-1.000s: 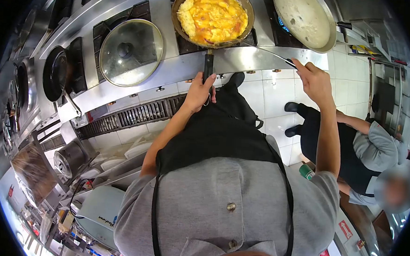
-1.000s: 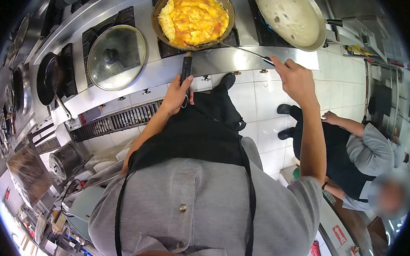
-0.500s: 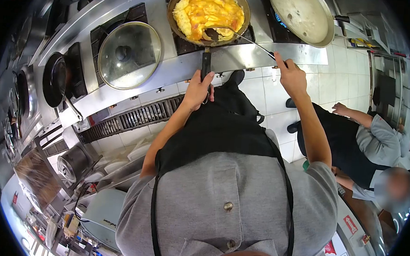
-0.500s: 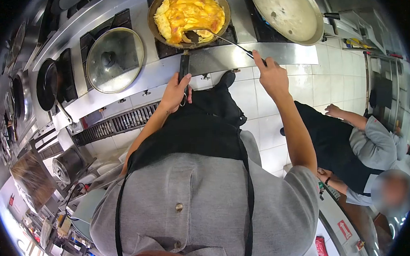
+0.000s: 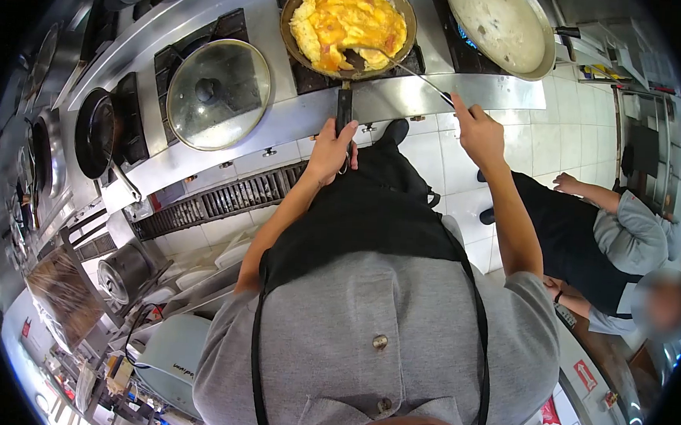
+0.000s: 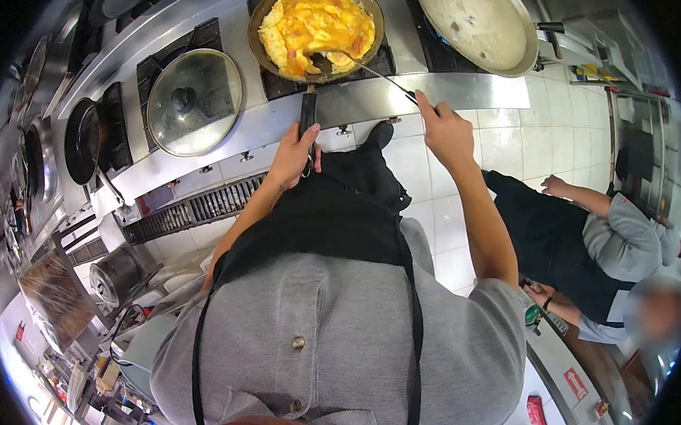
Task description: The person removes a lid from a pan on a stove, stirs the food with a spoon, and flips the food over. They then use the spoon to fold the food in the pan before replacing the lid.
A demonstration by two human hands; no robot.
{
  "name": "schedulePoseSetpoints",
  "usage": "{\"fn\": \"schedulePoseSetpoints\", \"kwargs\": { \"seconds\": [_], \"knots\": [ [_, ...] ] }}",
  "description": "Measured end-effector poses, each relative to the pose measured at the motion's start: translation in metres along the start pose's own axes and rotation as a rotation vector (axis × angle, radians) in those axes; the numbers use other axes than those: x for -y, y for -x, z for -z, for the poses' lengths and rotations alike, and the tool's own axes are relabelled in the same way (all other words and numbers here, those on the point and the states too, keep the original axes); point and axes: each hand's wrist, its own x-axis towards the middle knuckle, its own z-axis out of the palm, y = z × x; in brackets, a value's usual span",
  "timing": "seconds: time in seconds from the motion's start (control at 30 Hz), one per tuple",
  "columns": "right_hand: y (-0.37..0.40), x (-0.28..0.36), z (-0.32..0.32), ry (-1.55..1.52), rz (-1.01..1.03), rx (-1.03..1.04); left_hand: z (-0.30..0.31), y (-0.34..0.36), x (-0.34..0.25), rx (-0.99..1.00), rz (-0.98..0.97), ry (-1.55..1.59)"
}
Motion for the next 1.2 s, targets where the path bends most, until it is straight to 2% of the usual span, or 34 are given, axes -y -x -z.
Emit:
{"fn": "schedulePoseSetpoints", "kwargs": {
  "seconds": [0.1, 0.2, 0.3, 0.37, 0.4, 0.5, 0.53, 0.57, 0.63, 0.7, 0.73, 0.77, 0.83, 0.87, 0.9, 0.97, 1.03, 1.1, 1.17, 1.2],
  "knots": [
    [0.012, -0.011, 0.022, -0.136, -0.012, 0.000, 0.003, 0.008, 0.010, -0.043, -0.035, -0.091],
    [0.019, -0.013, 0.039, -0.283, -0.116, -0.010, 0.005, 0.012, 0.000, -0.068, -0.038, -0.203],
    [0.018, -0.006, 0.036, -0.374, -0.188, -0.076, 0.001, 0.014, -0.003, -0.066, -0.002, -0.241],
    [0.020, -0.007, 0.034, -0.314, -0.150, -0.132, -0.006, 0.011, 0.000, -0.104, -0.071, -0.203],
    [0.020, -0.008, 0.034, -0.361, -0.193, -0.113, -0.003, 0.010, -0.003, -0.075, -0.021, -0.138],
    [0.041, 0.001, 0.014, -0.466, -0.280, -0.069, -0.008, 0.007, -0.005, -0.114, -0.087, -0.176],
    [0.036, -0.006, 0.005, -0.492, -0.282, -0.109, -0.001, 0.011, 0.000, -0.062, -0.084, -0.324],
    [0.040, -0.003, -0.004, -0.532, -0.285, -0.161, 0.000, 0.011, 0.004, -0.083, -0.049, -0.224],
    [0.037, 0.014, -0.010, -0.702, -0.313, -0.245, -0.005, 0.005, -0.002, -0.092, -0.069, -0.224],
    [0.034, 0.038, -0.001, -0.766, -0.572, 0.015, -0.003, 0.016, 0.007, -0.078, -0.030, -0.207],
    [0.038, 0.043, -0.014, -0.720, -0.541, -0.003, -0.004, 0.001, -0.001, -0.060, -0.062, -0.189],
    [0.035, 0.055, -0.010, -0.942, -0.586, 0.011, -0.004, -0.005, -0.004, -0.054, -0.074, -0.195],
    [0.031, 0.078, -0.012, -1.184, -0.708, 0.093, 0.001, 0.000, 0.004, -0.100, -0.070, -0.124],
    [0.026, 0.090, -0.006, -1.440, -0.810, 0.167, 0.004, -0.001, 0.008, -0.184, -0.104, -0.172],
    [0.022, 0.103, 0.000, -1.700, -0.904, 0.241, 0.005, 0.003, 0.005, -0.172, -0.109, -0.184],
    [0.014, 0.124, -0.001, -1.853, -0.921, 0.303, 0.007, 0.016, -0.006, -0.504, -0.663, -0.669],
    [0.006, 0.142, 0.004, -2.008, -0.945, 0.324, -0.003, 0.023, -0.028, -0.403, -0.659, -0.674],
    [-0.001, 0.159, 0.005, -2.039, -0.872, 0.328, -0.015, 0.021, -0.027, -0.135, -0.499, -0.430],
    [-0.005, 0.173, 0.004, -2.065, -0.806, 0.342, -0.022, 0.013, -0.031, -0.118, -0.453, -0.399],
    [-0.008, 0.178, 0.004, -2.021, -0.736, 0.324, -0.020, 0.011, -0.039, -0.066, -0.213, -0.210]
  ]
}}
